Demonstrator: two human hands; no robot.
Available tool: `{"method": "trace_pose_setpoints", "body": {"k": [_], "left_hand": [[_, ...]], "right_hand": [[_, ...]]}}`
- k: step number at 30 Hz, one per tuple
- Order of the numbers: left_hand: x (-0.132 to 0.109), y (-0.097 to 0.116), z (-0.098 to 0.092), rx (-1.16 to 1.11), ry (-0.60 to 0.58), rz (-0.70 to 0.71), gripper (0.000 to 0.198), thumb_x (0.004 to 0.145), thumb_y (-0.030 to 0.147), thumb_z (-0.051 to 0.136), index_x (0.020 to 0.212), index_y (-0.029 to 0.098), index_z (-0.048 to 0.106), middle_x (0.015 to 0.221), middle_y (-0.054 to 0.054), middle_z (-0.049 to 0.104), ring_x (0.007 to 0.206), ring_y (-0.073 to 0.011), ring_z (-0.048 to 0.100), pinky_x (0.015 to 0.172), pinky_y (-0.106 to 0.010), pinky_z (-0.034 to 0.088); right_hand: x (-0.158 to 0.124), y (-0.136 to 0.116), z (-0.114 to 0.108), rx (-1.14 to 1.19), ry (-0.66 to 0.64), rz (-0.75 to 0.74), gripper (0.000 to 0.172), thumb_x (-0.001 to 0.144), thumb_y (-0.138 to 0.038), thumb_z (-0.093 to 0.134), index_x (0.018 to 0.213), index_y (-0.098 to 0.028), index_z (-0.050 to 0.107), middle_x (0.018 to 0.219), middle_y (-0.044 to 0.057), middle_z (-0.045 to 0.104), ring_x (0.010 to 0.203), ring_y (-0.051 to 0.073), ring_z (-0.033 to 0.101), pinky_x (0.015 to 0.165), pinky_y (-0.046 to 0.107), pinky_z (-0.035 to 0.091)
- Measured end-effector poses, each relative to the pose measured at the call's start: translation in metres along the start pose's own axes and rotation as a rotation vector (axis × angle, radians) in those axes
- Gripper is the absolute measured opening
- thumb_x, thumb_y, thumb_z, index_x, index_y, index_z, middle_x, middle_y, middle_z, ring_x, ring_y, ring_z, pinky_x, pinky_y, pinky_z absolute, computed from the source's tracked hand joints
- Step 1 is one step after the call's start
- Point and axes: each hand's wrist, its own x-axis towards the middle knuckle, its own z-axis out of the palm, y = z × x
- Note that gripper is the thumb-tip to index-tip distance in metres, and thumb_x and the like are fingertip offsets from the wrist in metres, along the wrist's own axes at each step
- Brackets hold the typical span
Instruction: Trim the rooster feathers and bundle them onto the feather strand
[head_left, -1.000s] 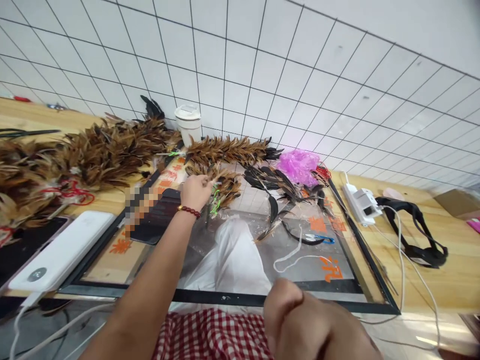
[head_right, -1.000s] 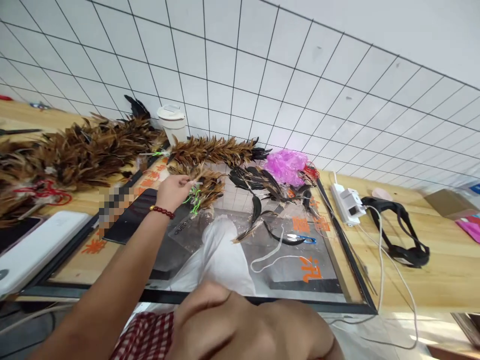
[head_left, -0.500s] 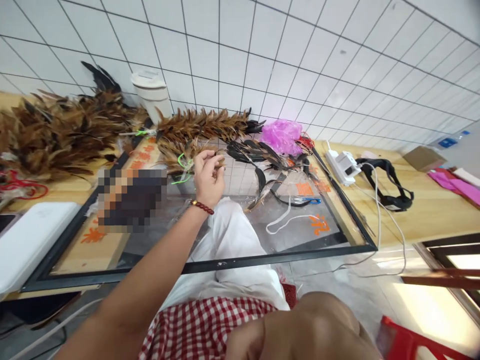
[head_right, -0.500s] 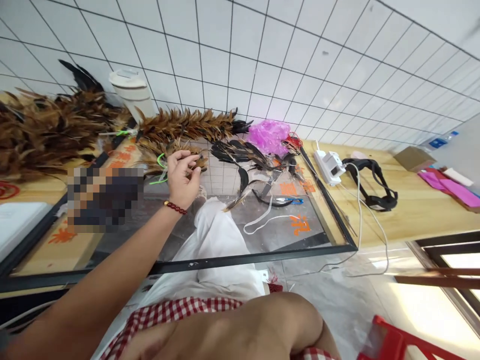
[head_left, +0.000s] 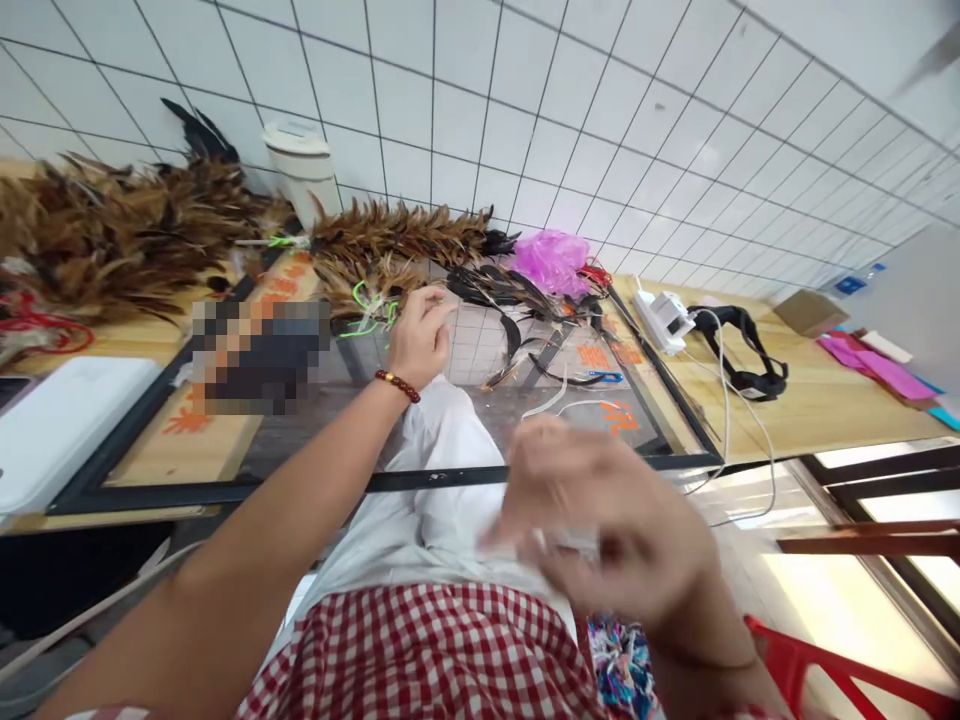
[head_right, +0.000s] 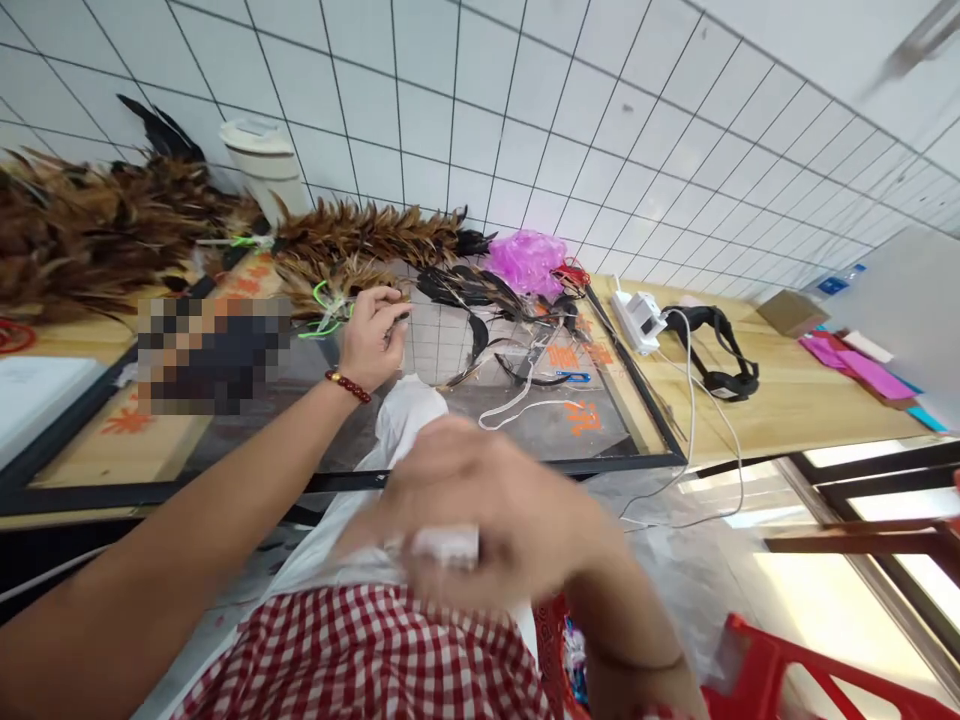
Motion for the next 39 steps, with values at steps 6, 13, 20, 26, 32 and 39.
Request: {"method": "trace_pose_setpoints", "body": {"k": [6,13,20,26,32,39], "left_hand": [[0.0,0.0,0.001,0.013,0.009,0.053,0.034,0.078,0.011,0.048,0.107,0.017,0.063,0.119,-0.011,0.053,0.108,-0.0209,0.054,0.096,-0.036,0.043],[-0.002,0.003,0.003,0.06,-0.061,0.136,0.031,0.081,0.014,0.046,0.106,0.017,0.065,0.107,-0.011,0.063,0.102,-0.0225,0.056,0.09,-0.039,0.044],[-0.001,0.003,0.009,-0.147,-0.057,-0.073,0.022,0.082,0.02,0.051,0.094,0.018,0.069,0.092,-0.009,0.069,0.09,-0.0209,0.061,0.085,-0.037,0.047],[0.0,0.009,0.019,-0.682,-0.101,-0.586,0.025,0.076,0.029,0.061,0.094,0.015,0.07,0.082,-0.008,0.072,0.078,-0.0177,0.065,0.074,-0.03,0.05],[0.01,0.02,0.034,-0.795,-0.291,-0.702,0.011,0.066,0.026,0.071,0.069,0.015,0.07,0.064,-0.003,0.068,0.057,-0.0126,0.057,0.056,-0.023,0.045],[0.048,0.007,0.043,-1.182,-0.018,-0.953,0.02,0.07,0.025,0.07,0.085,0.012,0.065,0.059,0.0,0.06,0.049,-0.0069,0.053,0.048,-0.018,0.042]], "right_hand": [[0.002,0.113,-0.033,-0.552,-0.121,0.628,0.024,0.085,-0.016,0.048,0.094,-0.017,0.071,0.093,0.008,0.069,0.082,0.017,0.061,0.072,0.027,0.041],[0.028,0.145,0.002,-0.746,-0.39,0.431,0.02,0.085,-0.015,0.05,0.092,-0.015,0.068,0.094,0.012,0.067,0.089,0.022,0.061,0.077,0.032,0.038],[0.033,0.186,-0.001,-0.276,0.113,0.572,0.011,0.081,-0.023,0.052,0.076,-0.017,0.06,0.077,0.006,0.066,0.072,0.017,0.06,0.068,0.028,0.04],[0.038,0.216,-0.012,0.699,0.775,0.69,0.026,0.07,-0.041,0.066,0.073,-0.02,0.05,0.055,-0.004,0.058,0.053,0.011,0.057,0.056,0.022,0.042],[0.047,0.225,0.002,0.754,0.756,0.664,0.027,0.066,-0.038,0.071,0.071,-0.019,0.053,0.058,0.0,0.064,0.057,0.012,0.061,0.059,0.023,0.046],[0.009,0.247,-0.028,0.426,0.881,0.693,0.017,0.068,-0.031,0.066,0.078,-0.019,0.06,0.072,0.0,0.065,0.063,0.011,0.059,0.062,0.024,0.046]]}}
